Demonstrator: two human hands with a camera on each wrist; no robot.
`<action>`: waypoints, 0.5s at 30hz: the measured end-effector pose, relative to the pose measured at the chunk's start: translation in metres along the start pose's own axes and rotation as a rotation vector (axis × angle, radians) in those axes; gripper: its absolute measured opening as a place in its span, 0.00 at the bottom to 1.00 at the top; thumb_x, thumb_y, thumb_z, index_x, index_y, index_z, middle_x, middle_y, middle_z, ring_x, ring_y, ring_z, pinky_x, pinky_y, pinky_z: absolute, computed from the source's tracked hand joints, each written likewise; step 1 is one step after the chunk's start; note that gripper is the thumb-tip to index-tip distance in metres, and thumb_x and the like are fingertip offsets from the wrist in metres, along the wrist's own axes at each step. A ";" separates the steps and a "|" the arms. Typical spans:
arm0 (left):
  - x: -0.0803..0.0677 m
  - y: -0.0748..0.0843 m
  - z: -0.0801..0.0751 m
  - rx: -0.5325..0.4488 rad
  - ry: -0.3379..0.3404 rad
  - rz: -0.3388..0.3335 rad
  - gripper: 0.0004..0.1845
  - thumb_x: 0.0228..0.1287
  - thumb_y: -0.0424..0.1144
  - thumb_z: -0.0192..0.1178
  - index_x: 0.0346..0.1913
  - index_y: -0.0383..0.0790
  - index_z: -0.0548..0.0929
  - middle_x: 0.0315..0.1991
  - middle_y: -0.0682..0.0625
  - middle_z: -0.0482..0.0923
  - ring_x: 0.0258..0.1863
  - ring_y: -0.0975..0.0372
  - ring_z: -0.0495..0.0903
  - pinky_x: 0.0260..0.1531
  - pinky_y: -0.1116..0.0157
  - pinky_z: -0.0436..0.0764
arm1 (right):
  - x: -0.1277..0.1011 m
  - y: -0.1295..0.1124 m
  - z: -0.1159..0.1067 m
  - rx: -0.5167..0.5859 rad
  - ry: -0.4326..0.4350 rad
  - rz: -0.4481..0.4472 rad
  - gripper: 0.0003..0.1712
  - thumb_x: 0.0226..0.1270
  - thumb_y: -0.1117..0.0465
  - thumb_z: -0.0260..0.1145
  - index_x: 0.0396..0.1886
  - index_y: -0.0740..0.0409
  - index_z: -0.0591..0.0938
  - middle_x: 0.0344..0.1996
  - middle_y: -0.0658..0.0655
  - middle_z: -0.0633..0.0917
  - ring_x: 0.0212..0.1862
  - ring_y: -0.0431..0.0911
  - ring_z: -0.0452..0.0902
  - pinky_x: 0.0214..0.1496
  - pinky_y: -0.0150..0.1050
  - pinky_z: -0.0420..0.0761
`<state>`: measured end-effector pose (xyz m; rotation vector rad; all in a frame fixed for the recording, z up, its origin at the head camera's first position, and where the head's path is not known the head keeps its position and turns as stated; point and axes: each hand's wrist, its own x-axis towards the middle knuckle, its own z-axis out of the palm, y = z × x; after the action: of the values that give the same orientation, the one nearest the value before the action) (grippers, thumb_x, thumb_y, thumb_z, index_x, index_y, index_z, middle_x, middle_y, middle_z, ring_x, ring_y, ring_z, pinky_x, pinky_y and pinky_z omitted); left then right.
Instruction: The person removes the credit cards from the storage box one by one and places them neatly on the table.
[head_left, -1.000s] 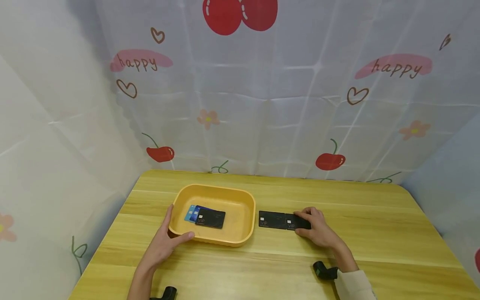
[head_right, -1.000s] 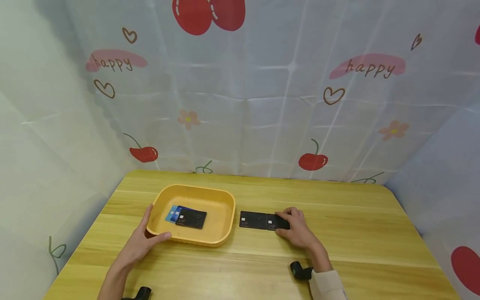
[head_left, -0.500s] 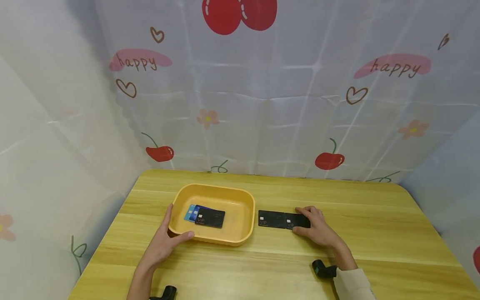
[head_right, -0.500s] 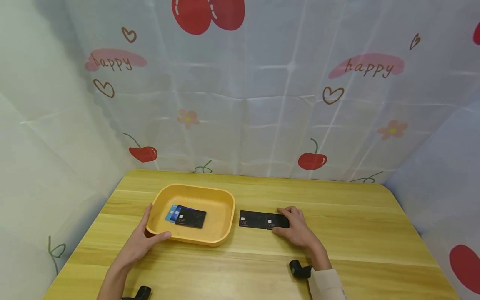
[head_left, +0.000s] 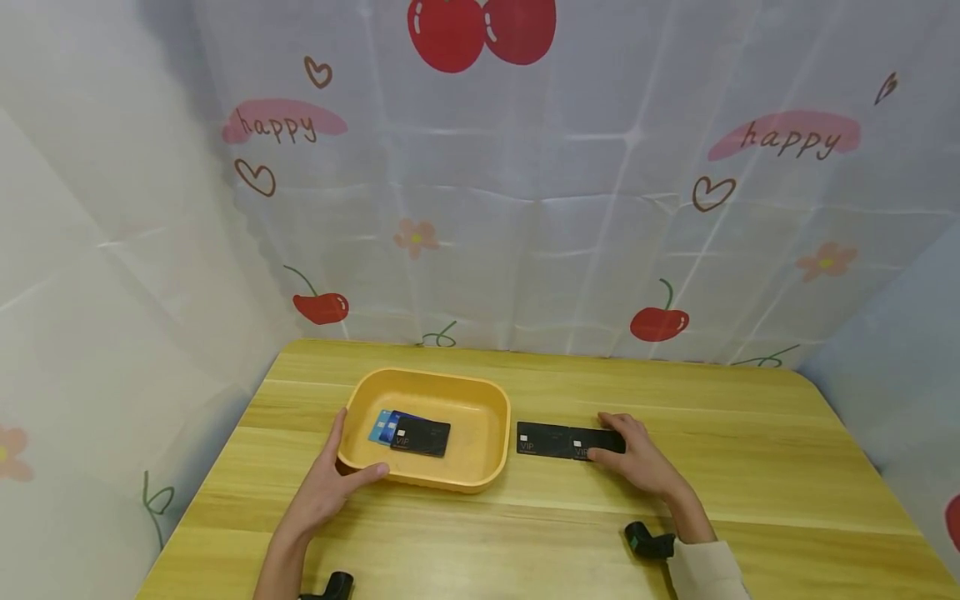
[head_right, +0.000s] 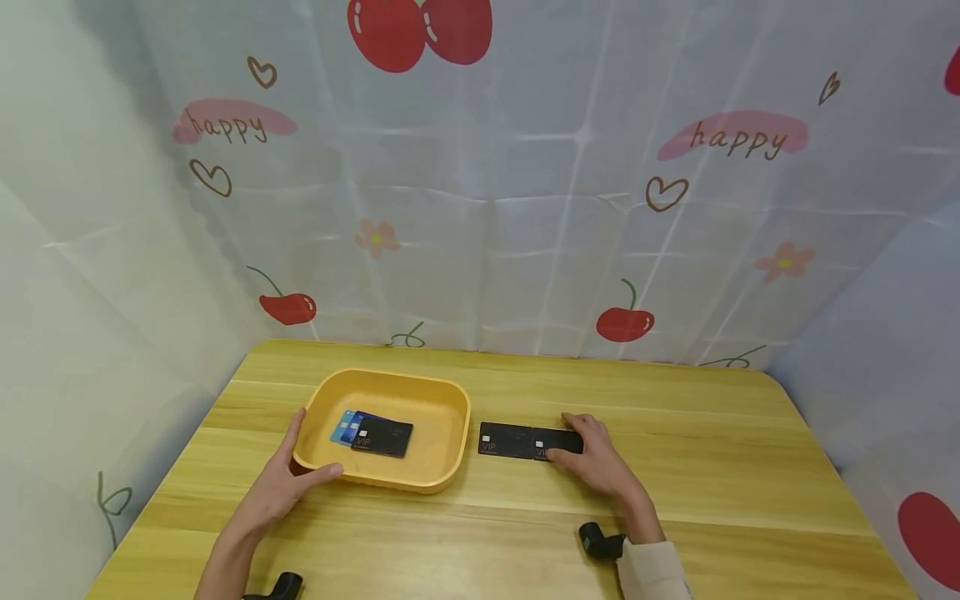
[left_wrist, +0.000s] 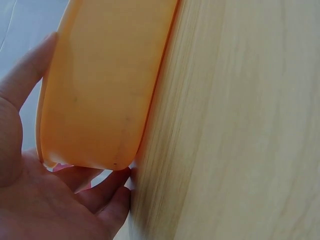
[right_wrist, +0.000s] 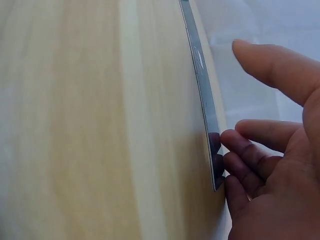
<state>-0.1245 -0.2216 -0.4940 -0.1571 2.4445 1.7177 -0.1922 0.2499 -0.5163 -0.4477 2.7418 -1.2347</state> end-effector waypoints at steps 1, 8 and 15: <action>0.000 0.000 0.000 -0.001 0.001 0.000 0.62 0.59 0.48 0.72 0.79 0.54 0.30 0.79 0.38 0.32 0.76 0.43 0.39 0.69 0.40 0.46 | 0.000 0.000 0.000 0.007 0.003 0.011 0.42 0.65 0.51 0.70 0.70 0.71 0.67 0.63 0.69 0.70 0.67 0.65 0.59 0.65 0.66 0.60; 0.001 0.001 0.000 0.005 0.004 0.001 0.63 0.59 0.48 0.72 0.79 0.53 0.30 0.78 0.37 0.33 0.75 0.43 0.40 0.69 0.41 0.46 | 0.003 -0.010 -0.002 0.022 0.028 0.024 0.40 0.69 0.52 0.66 0.69 0.74 0.66 0.62 0.72 0.72 0.65 0.67 0.64 0.63 0.65 0.64; 0.001 0.001 0.001 0.029 0.013 -0.023 0.64 0.57 0.50 0.73 0.79 0.54 0.31 0.79 0.38 0.33 0.76 0.44 0.38 0.69 0.40 0.45 | 0.012 -0.036 0.000 -0.006 0.128 -0.077 0.37 0.67 0.54 0.69 0.67 0.72 0.70 0.58 0.69 0.76 0.60 0.66 0.70 0.57 0.64 0.72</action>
<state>-0.1257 -0.2205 -0.4931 -0.1925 2.4657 1.6763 -0.1958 0.2233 -0.4896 -0.4955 2.8606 -1.3167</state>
